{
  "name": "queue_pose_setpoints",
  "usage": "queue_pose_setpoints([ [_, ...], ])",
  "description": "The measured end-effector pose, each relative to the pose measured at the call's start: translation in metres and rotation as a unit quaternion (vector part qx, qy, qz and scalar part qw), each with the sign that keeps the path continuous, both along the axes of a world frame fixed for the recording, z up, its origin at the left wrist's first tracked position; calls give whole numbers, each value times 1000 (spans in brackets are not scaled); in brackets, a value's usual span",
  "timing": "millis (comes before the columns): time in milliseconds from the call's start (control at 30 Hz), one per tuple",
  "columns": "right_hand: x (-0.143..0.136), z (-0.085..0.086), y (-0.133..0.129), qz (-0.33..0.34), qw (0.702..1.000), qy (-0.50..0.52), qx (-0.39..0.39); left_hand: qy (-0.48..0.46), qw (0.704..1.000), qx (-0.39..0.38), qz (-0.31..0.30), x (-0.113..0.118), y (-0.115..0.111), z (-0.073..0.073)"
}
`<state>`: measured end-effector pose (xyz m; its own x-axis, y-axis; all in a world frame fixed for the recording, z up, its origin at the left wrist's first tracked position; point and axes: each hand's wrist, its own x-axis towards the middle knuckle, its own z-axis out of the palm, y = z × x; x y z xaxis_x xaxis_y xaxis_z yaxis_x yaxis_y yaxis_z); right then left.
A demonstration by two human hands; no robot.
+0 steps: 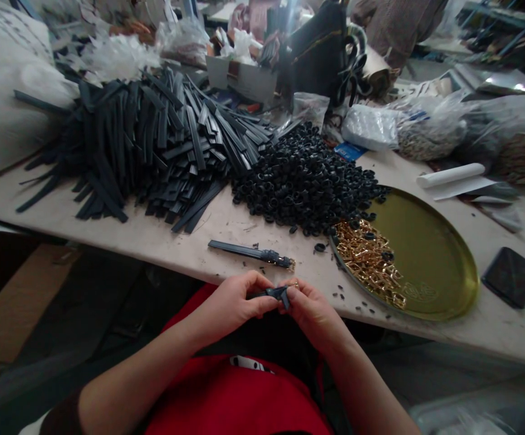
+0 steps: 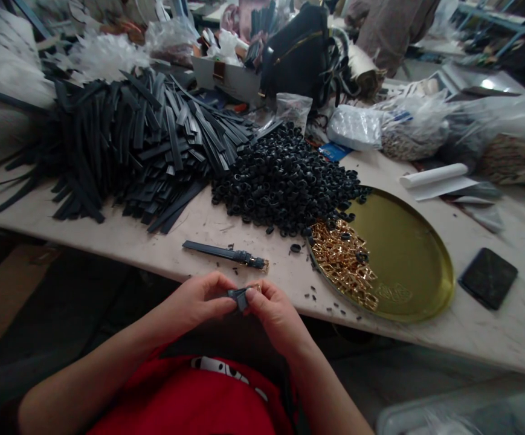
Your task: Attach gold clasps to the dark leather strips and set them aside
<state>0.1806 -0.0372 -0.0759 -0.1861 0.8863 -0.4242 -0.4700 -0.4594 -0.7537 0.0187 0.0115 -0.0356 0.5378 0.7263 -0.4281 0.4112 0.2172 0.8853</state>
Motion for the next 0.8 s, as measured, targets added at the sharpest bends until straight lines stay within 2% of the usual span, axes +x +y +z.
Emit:
queue_pose_setpoints([
  [100,-4,8,0,-36,997,-70,26,-100,990,-94,15,-2,-3,1],
  [233,-9,17,-1,-83,988,-117,55,-164,976,-139,34,-5,-7,1],
  [300,-8,19,-3,-54,992,-100,52,-177,972,-150,42,-6,-11,2],
  [400,-6,18,-6,13,1000,-3,9,-195,966,-153,67,-7,-17,2],
  [500,-4,20,-10,37,996,84,-12,-226,958,-161,77,-8,-23,2],
  [633,-2,25,-17,65,991,116,-8,-259,946,-181,69,-10,-31,0],
  [800,-2,27,-25,100,987,126,-29,-277,935,-199,91,-10,-41,-2],
])
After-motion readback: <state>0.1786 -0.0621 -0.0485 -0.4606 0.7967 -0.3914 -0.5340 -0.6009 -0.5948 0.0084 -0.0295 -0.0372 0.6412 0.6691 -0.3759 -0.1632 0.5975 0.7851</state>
